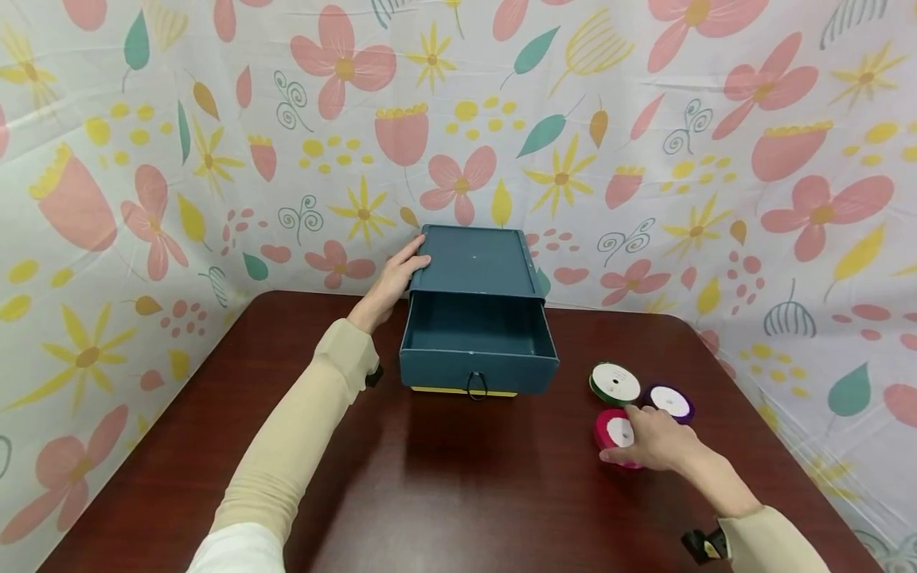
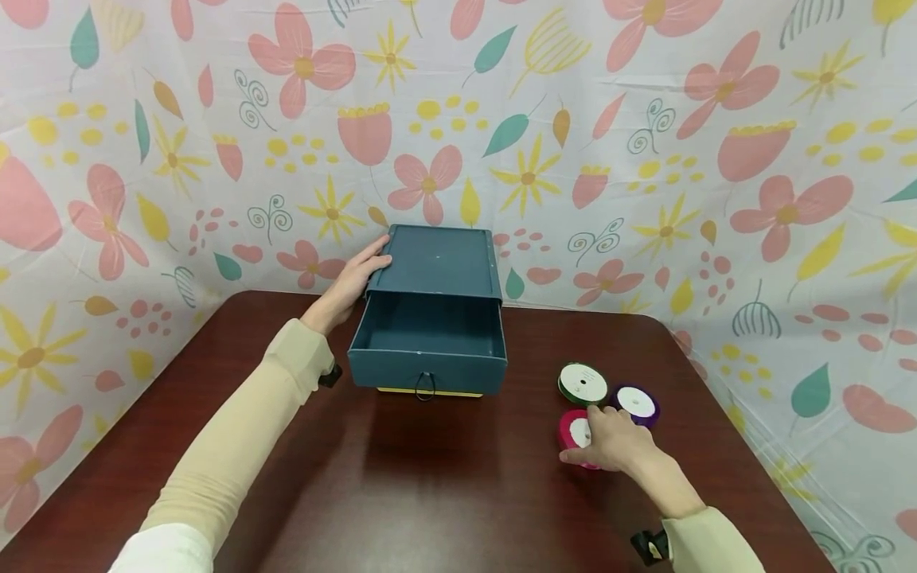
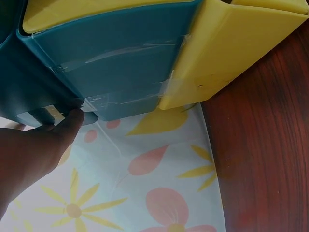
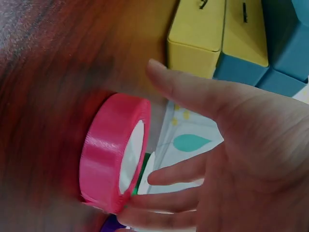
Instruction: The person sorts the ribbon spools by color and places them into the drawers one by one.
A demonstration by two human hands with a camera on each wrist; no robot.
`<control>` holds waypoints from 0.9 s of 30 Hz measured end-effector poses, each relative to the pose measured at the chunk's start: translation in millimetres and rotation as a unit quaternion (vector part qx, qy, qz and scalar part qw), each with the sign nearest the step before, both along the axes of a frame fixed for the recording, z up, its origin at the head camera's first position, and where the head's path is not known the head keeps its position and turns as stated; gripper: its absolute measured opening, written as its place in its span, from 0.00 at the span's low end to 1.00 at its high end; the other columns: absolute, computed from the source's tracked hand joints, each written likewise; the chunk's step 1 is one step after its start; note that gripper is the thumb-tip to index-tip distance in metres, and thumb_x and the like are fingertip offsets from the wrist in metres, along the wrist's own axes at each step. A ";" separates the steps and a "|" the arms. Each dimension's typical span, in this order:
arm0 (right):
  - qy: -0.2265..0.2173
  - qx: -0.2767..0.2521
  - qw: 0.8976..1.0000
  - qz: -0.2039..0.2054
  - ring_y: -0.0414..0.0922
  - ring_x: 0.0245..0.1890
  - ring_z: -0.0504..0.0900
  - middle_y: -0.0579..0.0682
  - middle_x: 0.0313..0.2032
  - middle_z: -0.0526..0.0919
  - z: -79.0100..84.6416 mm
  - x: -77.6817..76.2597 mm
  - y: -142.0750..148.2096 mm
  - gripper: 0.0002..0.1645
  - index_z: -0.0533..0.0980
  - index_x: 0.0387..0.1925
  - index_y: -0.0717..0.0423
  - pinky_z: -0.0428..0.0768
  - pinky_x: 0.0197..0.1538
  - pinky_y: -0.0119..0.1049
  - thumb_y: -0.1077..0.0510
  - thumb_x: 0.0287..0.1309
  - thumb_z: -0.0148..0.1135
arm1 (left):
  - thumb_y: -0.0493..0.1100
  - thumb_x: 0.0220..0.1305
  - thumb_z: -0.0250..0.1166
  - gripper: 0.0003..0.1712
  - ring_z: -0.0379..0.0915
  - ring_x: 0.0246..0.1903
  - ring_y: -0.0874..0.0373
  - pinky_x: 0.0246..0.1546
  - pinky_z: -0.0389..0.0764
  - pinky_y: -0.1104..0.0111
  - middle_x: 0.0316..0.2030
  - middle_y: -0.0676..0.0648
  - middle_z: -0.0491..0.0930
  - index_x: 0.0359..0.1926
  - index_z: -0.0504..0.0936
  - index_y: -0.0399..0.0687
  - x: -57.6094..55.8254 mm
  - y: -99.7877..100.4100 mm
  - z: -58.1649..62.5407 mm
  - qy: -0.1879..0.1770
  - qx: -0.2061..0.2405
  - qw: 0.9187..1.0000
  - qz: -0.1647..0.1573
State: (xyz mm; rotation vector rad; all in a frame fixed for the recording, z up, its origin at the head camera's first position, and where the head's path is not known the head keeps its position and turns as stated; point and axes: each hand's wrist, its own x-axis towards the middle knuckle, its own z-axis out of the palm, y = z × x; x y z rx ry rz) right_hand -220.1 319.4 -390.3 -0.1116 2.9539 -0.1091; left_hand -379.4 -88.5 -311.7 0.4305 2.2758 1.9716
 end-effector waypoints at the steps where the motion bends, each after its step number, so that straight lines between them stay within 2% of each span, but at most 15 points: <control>1: 0.003 0.001 1.000 0.002 0.65 0.50 0.75 0.72 0.52 0.75 -1.4 -0.1 0.7 0.64 0.66 0.61 0.72 0.76 0.45 0.67 0.27 0.34 0.72 | 0.57 0.73 0.49 0.34 0.42 0.76 0.52 0.71 0.56 0.51 0.77 0.58 0.39 0.75 0.49 0.71 0.1 0.2 0.6 0.001 -0.001 1.000 -0.003; 7: 0.029 -0.004 0.999 0.015 0.67 0.50 0.73 0.71 0.52 0.75 -9.0 -1.3 5.1 0.61 0.67 0.61 0.70 0.77 0.45 0.65 0.32 0.33 0.76 | 0.57 0.73 0.48 0.34 0.41 0.76 0.52 0.72 0.54 0.50 0.77 0.58 0.38 0.76 0.48 0.71 0.7 0.1 2.5 0.001 0.004 1.000 -0.006; 16: 0.030 -0.042 0.999 0.014 0.62 0.46 0.77 0.71 0.49 0.75 -18.0 -3.9 10.3 0.63 0.65 0.61 0.73 0.78 0.44 0.64 0.35 0.33 0.77 | 0.57 0.72 0.50 0.34 0.44 0.75 0.54 0.71 0.58 0.52 0.77 0.59 0.41 0.75 0.50 0.72 -3.8 2.3 1.1 0.005 0.007 1.000 0.002; 27: 0.062 -0.093 0.993 0.037 0.56 0.43 0.78 0.66 0.45 0.79 -24.0 -3.6 13.3 0.57 0.68 0.58 0.74 0.81 0.46 0.55 0.38 0.35 0.77 | 0.57 0.72 0.51 0.34 0.45 0.75 0.53 0.71 0.58 0.53 0.77 0.59 0.42 0.75 0.51 0.71 -2.1 0.9 -1.4 0.003 0.009 1.000 0.009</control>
